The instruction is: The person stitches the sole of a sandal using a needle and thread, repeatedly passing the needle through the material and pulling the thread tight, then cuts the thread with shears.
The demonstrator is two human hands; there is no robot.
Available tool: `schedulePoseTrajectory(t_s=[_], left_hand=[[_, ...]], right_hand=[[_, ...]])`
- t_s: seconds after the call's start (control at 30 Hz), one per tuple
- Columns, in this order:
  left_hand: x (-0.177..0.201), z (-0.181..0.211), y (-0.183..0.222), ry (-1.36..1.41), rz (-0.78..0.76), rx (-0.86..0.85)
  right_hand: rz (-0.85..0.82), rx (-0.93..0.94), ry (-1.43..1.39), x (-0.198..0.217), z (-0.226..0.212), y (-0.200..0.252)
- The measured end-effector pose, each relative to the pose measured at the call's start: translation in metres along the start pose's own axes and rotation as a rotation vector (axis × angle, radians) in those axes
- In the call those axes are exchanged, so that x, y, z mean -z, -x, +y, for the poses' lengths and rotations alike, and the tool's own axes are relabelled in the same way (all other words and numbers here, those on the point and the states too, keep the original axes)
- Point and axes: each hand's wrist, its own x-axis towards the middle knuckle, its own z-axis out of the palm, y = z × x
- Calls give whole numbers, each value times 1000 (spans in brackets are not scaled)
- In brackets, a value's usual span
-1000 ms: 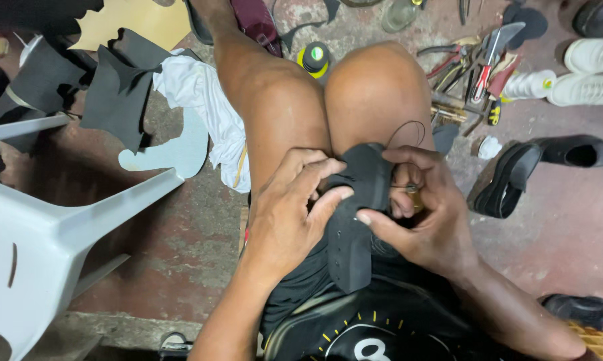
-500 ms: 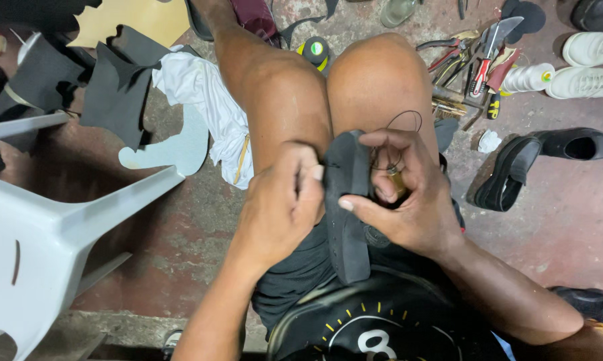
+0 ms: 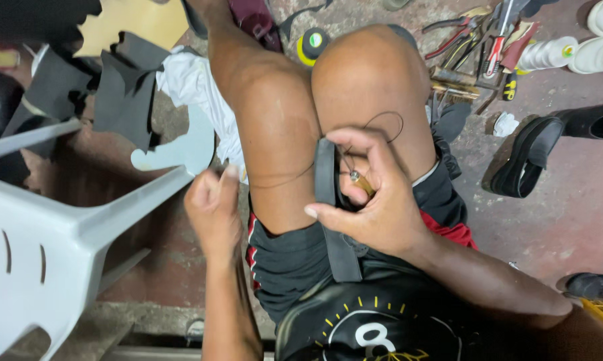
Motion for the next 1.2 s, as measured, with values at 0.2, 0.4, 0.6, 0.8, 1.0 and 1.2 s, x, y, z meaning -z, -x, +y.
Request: schedulePoseTrajectory(t_s=[0.2, 0.4, 0.6, 0.8, 1.0, 1.2], left_hand=[[-37, 74, 22, -203, -282, -395], [-59, 82, 33, -503, -327, -452], [-54, 69, 31, -466, -316, -373], [-52, 67, 27, -428, -310, -347], [-53, 68, 25, -396, -317, -320], [-44, 64, 23, -237, -375, -274]], right_hand=[[-20, -17, 132, 7, -8, 0], [-207, 92, 295, 28, -25, 6], [-238, 9, 719, 49, -39, 16], [-318, -26, 1010, 74, -46, 20], [-129, 384, 635, 62, -42, -6], [-239, 247, 698, 45, -27, -27]])
